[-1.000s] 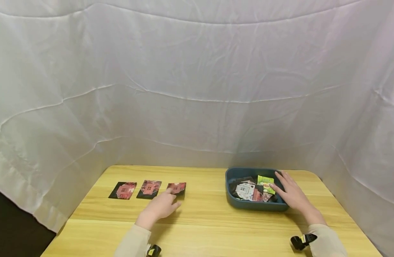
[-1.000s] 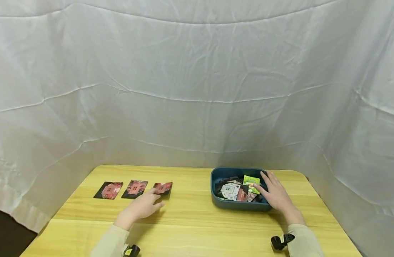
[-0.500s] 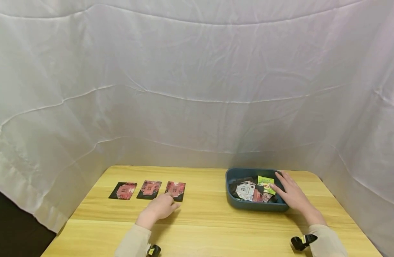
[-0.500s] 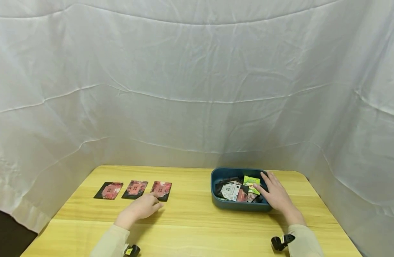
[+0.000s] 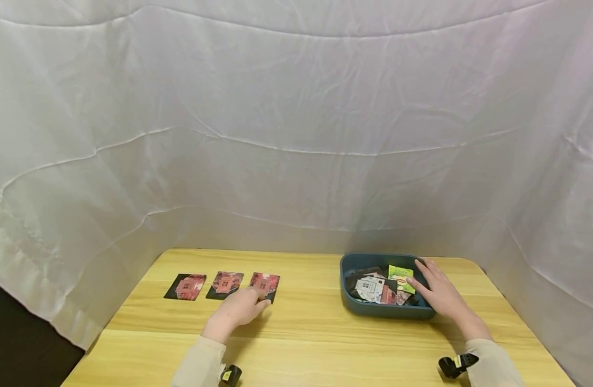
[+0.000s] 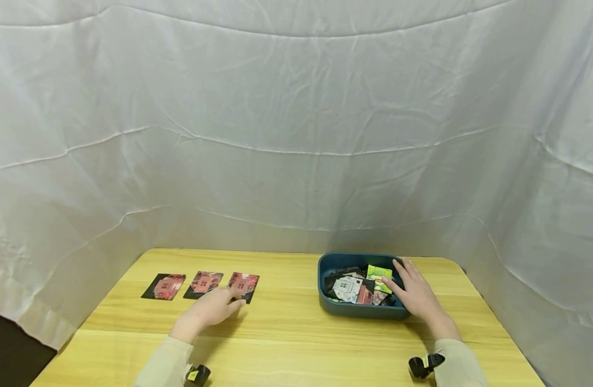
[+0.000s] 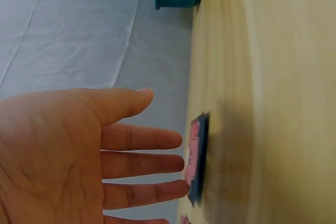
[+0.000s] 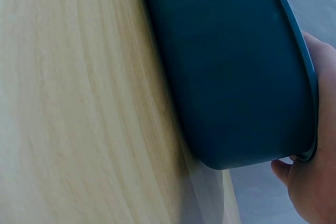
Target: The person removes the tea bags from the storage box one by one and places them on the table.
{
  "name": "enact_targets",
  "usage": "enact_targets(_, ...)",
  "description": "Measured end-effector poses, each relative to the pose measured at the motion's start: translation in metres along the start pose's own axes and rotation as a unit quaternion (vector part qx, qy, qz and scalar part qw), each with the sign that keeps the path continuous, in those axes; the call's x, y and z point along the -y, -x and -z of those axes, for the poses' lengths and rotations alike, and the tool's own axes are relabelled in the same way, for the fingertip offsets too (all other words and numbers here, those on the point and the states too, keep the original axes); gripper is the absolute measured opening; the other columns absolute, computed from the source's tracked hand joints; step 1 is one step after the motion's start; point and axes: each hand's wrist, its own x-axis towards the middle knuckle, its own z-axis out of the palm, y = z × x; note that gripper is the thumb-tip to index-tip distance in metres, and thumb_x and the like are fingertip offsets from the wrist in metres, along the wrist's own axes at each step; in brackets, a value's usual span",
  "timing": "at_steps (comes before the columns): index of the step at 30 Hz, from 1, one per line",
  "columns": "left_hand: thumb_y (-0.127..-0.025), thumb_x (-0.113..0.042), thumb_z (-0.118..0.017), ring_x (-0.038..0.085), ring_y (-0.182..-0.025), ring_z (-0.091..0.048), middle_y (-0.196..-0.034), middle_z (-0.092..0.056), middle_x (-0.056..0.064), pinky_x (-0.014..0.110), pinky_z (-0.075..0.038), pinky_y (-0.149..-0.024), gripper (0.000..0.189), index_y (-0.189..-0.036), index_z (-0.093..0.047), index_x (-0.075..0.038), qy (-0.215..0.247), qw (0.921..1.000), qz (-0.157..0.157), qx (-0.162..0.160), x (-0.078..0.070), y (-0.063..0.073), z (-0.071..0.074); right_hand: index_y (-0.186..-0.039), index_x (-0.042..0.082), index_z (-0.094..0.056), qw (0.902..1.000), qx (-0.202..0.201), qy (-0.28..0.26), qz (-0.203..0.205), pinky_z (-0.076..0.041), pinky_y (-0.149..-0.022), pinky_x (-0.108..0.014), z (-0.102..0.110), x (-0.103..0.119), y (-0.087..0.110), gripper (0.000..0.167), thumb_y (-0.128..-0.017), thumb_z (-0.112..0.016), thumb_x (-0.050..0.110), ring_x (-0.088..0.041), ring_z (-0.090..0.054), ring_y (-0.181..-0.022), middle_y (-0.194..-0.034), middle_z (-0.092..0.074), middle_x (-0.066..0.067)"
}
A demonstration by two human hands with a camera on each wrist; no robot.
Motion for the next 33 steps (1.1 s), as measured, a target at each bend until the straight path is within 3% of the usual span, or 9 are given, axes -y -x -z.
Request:
enact_targets(2,-0.098,-0.030,-0.057,0.019,-0.070,-0.061,-0.082,-0.068,0.005,0.035,-0.050,-0.063,0.025,-0.096,-0.069,-0.008,-0.004,1.0000,-0.001,-0.006,-0.001,0.000,0.002,-0.153,0.000,-0.025,1.0000,-0.001,0.002,0.000,-0.014,-0.109,-0.073,0.000,0.000,0.000,0.078,-0.099,-0.047,0.051,-0.053,-0.012,-0.144,-0.158,-0.014,-0.032)
enact_targets(4,-0.098,-0.032,-0.057,0.026,-0.092,-0.068,-0.103,-0.072,0.010,0.043,-0.055,-0.080,0.032,-0.111,-0.069,-0.006,-0.009,0.9999,-0.003,-0.009,-0.004,0.000,0.004,-0.153,0.000,-0.025,1.0000,-0.001,0.002,0.000,-0.015,-0.109,-0.073,0.000,0.000,0.001,0.078,-0.099,-0.048,0.050,-0.053,-0.013,-0.144,-0.158,-0.014,-0.032)
enact_targets(6,-0.098,-0.034,-0.056,0.031,-0.113,-0.064,-0.123,-0.067,0.013,0.049,-0.051,-0.095,0.042,-0.127,-0.063,-0.004,-0.011,0.9999,-0.005,-0.012,-0.008,0.000,0.006,-0.153,0.000,-0.025,1.0000,-0.001,0.003,0.000,-0.014,-0.109,-0.073,0.000,0.000,0.001,0.077,-0.099,-0.048,0.050,-0.053,-0.013,-0.144,-0.158,-0.014,-0.032)
enact_targets(8,-0.099,-0.034,-0.055,0.033,-0.121,-0.060,-0.130,-0.064,0.014,0.051,-0.048,-0.100,0.045,-0.132,-0.059,-0.004,-0.012,0.9997,-0.013,-0.015,-0.012,0.000,0.009,-0.153,0.000,-0.024,1.0000,-0.001,0.004,0.000,-0.014,-0.109,-0.073,-0.001,-0.001,0.001,0.077,-0.099,-0.048,0.050,-0.053,-0.013,-0.144,-0.158,-0.014,-0.032)
enact_targets(14,-0.099,-0.034,-0.054,0.032,-0.115,-0.063,-0.125,-0.066,0.013,0.049,-0.051,-0.096,0.039,-0.127,-0.062,-0.006,-0.022,0.9974,-0.051,-0.046,-0.033,-0.007,0.016,-0.153,0.000,-0.024,1.0000,0.002,0.002,-0.002,-0.014,-0.110,-0.072,0.000,0.000,0.000,0.078,-0.099,-0.047,0.052,-0.052,-0.012,-0.145,-0.158,-0.014,-0.032)
enact_targets(20,-0.101,-0.042,-0.048,0.034,-0.129,-0.053,-0.137,-0.059,0.011,0.052,-0.041,-0.108,0.046,-0.135,-0.057,-0.012,0.003,0.9971,-0.055,-0.052,-0.054,-0.019,0.018,-0.153,0.001,-0.024,1.0000,0.003,-0.002,-0.005,-0.014,-0.110,-0.072,0.000,0.001,-0.002,0.079,-0.098,-0.047,0.053,-0.051,-0.011,-0.145,-0.159,-0.013,-0.030)
enact_targets(33,-0.100,-0.040,-0.051,0.028,-0.134,-0.049,-0.143,-0.054,0.009,0.044,-0.039,-0.113,0.048,-0.140,-0.052,-0.013,0.019,0.9908,-0.113,-0.072,-0.106,-0.054,0.005,-0.153,0.001,-0.025,1.0000,0.003,-0.003,-0.005,-0.014,-0.110,-0.072,0.000,-0.001,-0.001,0.078,-0.098,-0.047,0.053,-0.051,-0.011,-0.145,-0.159,-0.014,-0.030)
